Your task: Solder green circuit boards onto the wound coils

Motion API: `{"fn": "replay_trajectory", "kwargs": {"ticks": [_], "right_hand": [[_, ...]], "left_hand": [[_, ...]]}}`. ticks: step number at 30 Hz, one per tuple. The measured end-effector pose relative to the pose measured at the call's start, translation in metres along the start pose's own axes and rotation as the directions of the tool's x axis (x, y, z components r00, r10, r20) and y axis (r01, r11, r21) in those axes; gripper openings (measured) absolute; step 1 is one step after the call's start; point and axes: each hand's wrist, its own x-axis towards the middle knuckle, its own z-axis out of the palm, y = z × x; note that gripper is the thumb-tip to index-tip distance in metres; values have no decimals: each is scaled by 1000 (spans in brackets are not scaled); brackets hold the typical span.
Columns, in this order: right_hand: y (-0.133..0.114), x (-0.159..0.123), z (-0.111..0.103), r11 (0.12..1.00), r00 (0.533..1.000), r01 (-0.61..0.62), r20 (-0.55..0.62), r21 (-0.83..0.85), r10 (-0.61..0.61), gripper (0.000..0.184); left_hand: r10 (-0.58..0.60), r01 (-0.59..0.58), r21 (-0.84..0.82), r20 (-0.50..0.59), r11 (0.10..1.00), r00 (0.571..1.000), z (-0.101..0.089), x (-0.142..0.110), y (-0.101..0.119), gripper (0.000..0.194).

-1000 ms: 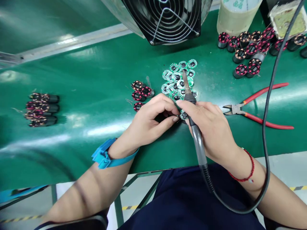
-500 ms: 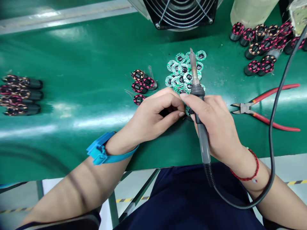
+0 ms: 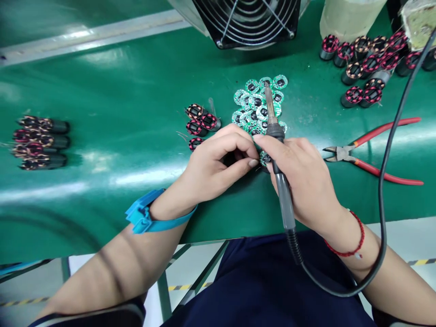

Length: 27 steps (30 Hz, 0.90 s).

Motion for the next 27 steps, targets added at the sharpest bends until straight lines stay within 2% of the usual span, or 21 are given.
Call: {"fn": "replay_trajectory", "kwargs": {"ticks": [8, 12, 16, 23, 27], "right_hand": [[0, -2, -2, 998, 995, 64, -76, -4, -64, 50], [0, -6, -4, 993, 986, 115, -120, 21, -112, 49], [3, -11, -4, 991, 987, 130, -98, -1, -130, 51], [2, -8, -4, 994, 989, 108, -98, -27, -110, 43], [-2, -6, -6, 993, 978, 73, -200, 90, -53, 46]], "left_hand": [[-2, 3, -42, 9, 999, 1000, 2, 1, 3, 9], [-39, 39, -76, -8, 996, 999, 4, 2, 5, 9], [-89, 86, -102, -23, 991, 996, 6, 1, 5, 10], [-133, 127, -81, -76, 989, 988, 9, 1, 7, 16], [-181, 178, -49, -79, 983, 980, 9, 4, 10, 19]]}}
